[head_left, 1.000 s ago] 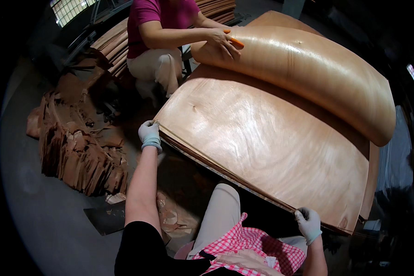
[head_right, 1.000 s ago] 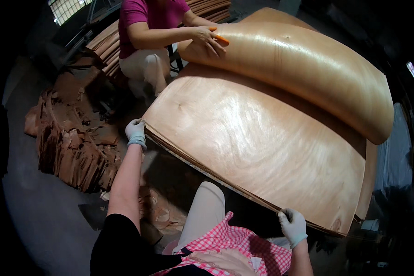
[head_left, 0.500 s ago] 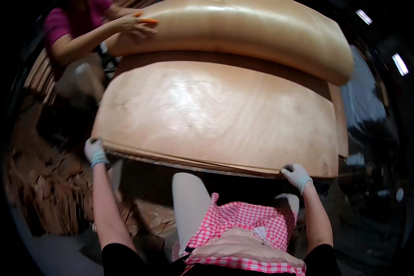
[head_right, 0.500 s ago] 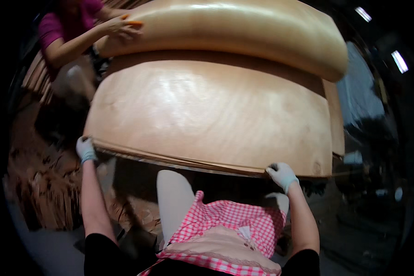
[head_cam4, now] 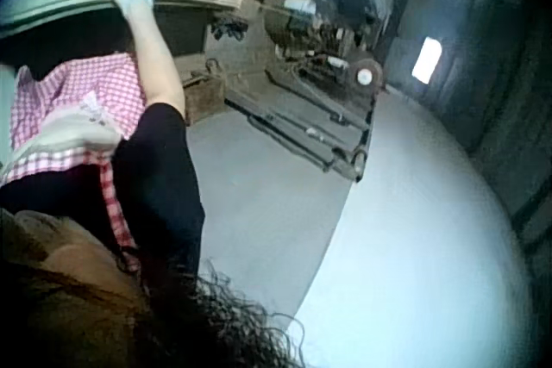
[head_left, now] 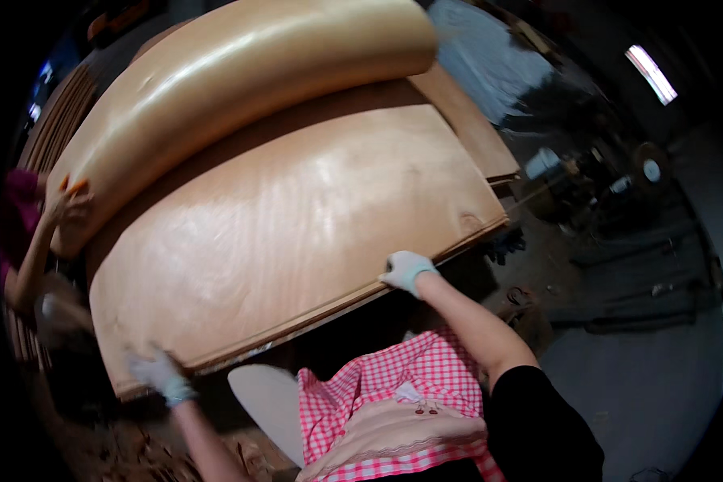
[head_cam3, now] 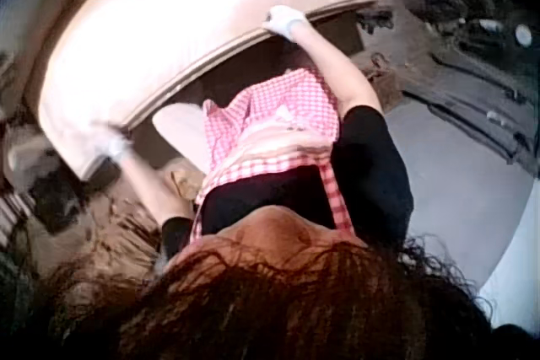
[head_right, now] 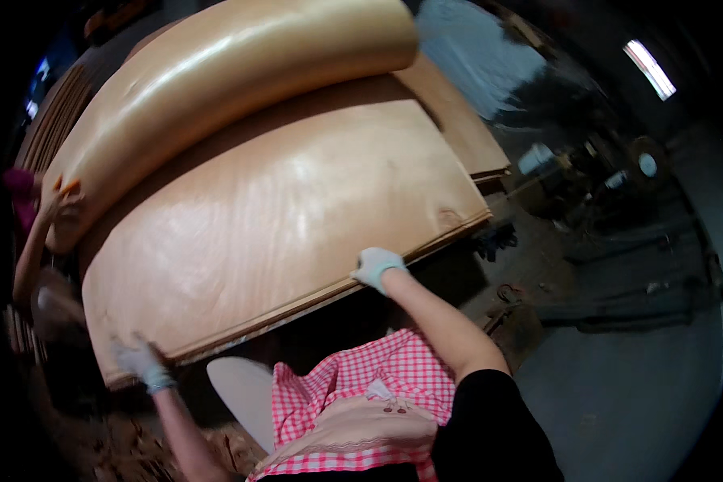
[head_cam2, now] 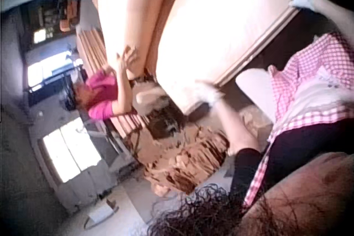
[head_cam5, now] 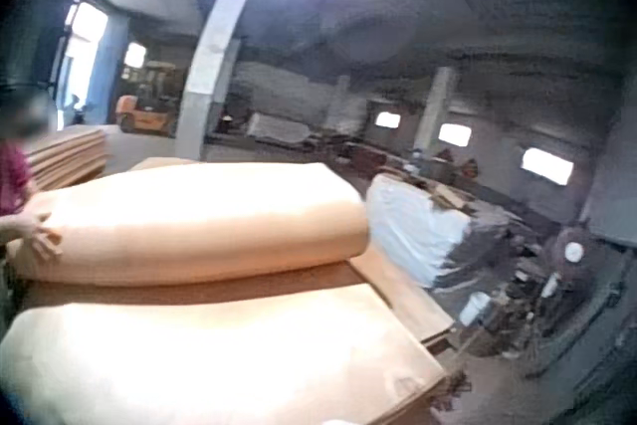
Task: The person stacks large, curved wooden sheets on a workbench in a workshop. They lift each sheet from a pile and place it onto a growing stack, aligning the edges. Another person is visible in the background working on a separate sheet.
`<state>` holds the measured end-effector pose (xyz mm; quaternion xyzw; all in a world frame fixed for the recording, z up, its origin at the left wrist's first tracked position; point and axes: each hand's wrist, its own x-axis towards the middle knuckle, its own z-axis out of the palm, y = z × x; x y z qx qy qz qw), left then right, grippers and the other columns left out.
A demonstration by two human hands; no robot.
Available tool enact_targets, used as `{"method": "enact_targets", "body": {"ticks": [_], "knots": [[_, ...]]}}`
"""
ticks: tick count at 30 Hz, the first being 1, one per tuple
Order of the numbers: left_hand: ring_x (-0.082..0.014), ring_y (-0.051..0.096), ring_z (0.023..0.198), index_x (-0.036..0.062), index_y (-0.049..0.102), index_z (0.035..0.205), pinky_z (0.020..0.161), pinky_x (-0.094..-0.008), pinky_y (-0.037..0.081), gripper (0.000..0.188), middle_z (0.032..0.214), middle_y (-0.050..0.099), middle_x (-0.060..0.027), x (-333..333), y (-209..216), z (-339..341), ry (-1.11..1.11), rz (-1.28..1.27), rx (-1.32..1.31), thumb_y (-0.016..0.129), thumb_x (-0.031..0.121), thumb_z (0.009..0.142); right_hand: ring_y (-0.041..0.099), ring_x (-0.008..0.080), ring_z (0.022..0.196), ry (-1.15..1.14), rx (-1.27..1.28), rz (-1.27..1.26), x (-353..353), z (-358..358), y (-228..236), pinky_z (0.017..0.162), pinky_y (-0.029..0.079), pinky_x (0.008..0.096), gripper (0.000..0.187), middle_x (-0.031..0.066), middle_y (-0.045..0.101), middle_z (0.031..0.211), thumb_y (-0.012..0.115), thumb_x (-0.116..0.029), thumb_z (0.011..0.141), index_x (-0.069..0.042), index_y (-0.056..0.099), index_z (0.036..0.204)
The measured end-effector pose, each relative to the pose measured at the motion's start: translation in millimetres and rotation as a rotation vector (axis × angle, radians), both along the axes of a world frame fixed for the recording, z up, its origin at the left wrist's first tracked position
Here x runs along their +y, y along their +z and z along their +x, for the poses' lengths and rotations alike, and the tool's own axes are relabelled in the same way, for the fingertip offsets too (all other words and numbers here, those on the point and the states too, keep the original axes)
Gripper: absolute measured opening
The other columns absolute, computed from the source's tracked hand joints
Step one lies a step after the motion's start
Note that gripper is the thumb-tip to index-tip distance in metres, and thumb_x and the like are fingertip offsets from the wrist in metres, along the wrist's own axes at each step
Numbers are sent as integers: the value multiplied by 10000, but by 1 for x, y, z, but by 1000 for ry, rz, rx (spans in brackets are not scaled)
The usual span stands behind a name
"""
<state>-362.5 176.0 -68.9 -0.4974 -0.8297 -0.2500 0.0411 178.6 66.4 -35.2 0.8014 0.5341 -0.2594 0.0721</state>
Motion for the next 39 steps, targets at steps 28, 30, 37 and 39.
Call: {"method": "enact_targets", "body": {"ticks": [28, 30, 37, 39], "knots": [[-389, 183, 1429, 17, 243, 1486, 1174, -464, 156, 1032, 1533, 221, -247, -75, 14, 359, -975, -410, 25, 779, 360, 672, 612, 382, 1061, -660, -123, 19, -100, 366, -16, 892, 493, 450, 284, 211, 638, 1151, 570, -192, 869, -36, 680, 1079], [-391, 195, 1423, 19, 261, 1479, 1170, -464, 170, 1020, 1530, 230, -242, -76, 17, 362, -969, -412, 36, 778, 366, 670, 588, 371, 1099, -871, -106, 35, -112, 364, -23, 946, 465, 439, 333, 224, 618, 1184, 578, -205, 880, -19, 633, 1152], [-372, 487, 1169, 33, 557, 1188, 1034, -466, 362, 542, 1219, 549, -199, -83, 18, 352, -1086, -99, -143, 754, 242, 728, 579, 413, 1020, -655, 6, 872, -130, 228, -20, 906, 452, 427, 285, 258, 616, 1076, 567, -195, 921, 59, 586, 1050], [-345, 588, 978, 41, 617, 1032, 914, -458, 443, 372, 1012, 634, -153, -108, 36, 360, -1238, -29, -319, 761, 229, 745, 605, 366, 957, -513, 241, 882, -124, 150, -8, 879, 469, 410, 227, 227, 625, 1003, 573, -171, 917, 53, 587, 948]]}}
